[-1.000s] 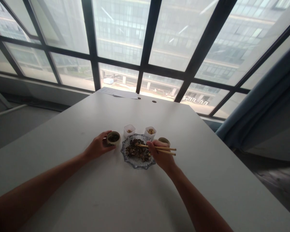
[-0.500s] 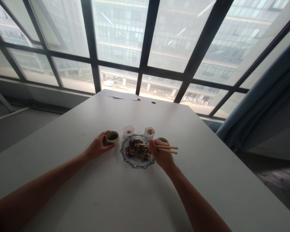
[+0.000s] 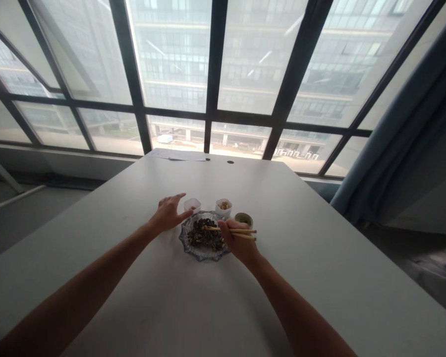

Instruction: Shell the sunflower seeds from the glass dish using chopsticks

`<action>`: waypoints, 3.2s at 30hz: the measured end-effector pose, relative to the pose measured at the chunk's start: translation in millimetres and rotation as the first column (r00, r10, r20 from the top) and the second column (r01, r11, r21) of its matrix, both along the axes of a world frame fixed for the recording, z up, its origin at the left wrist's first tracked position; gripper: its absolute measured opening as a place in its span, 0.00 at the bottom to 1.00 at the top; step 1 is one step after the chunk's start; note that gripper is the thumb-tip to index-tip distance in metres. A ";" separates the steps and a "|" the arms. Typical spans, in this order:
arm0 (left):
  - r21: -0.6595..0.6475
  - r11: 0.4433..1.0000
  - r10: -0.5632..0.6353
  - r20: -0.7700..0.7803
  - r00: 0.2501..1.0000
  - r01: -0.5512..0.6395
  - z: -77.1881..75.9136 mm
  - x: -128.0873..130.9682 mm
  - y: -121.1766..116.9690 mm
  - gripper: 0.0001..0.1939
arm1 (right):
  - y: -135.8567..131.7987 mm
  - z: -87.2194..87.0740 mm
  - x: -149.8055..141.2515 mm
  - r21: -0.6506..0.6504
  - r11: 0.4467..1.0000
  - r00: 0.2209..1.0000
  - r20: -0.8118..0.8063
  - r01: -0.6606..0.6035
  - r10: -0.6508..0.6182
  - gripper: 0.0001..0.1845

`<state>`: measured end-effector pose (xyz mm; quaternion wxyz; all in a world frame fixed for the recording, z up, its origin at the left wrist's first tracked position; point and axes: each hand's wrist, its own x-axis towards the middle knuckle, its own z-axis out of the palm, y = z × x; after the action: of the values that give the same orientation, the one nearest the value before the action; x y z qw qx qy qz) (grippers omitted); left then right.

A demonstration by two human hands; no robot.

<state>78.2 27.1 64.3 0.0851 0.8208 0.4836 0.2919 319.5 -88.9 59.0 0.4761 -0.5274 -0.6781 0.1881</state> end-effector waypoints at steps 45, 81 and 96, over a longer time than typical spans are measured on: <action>0.018 0.998 -0.062 -0.110 0.992 0.065 -6.7 15.7 12.7 0.27 | 22.9 -9.1 2.8 0.012 1.000 0.982 -0.189 0.016 -0.013 0.28; -0.061 0.997 -0.021 0.466 0.885 0.056 -62.7 -65.7 -17.8 0.39 | 24.9 -12.7 5.5 -0.225 0.958 0.639 -0.714 0.176 -0.285 0.32; -0.053 0.980 -0.129 0.570 0.812 0.193 -64.4 -59.5 -20.0 0.40 | 17.9 17.7 -71.9 0.060 0.985 0.956 -0.235 -0.163 0.173 0.22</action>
<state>18.7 7.1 0.0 0.2930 0.7301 0.3807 0.4859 247.5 -71.0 76.7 0.5471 -0.4317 -0.6617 0.2764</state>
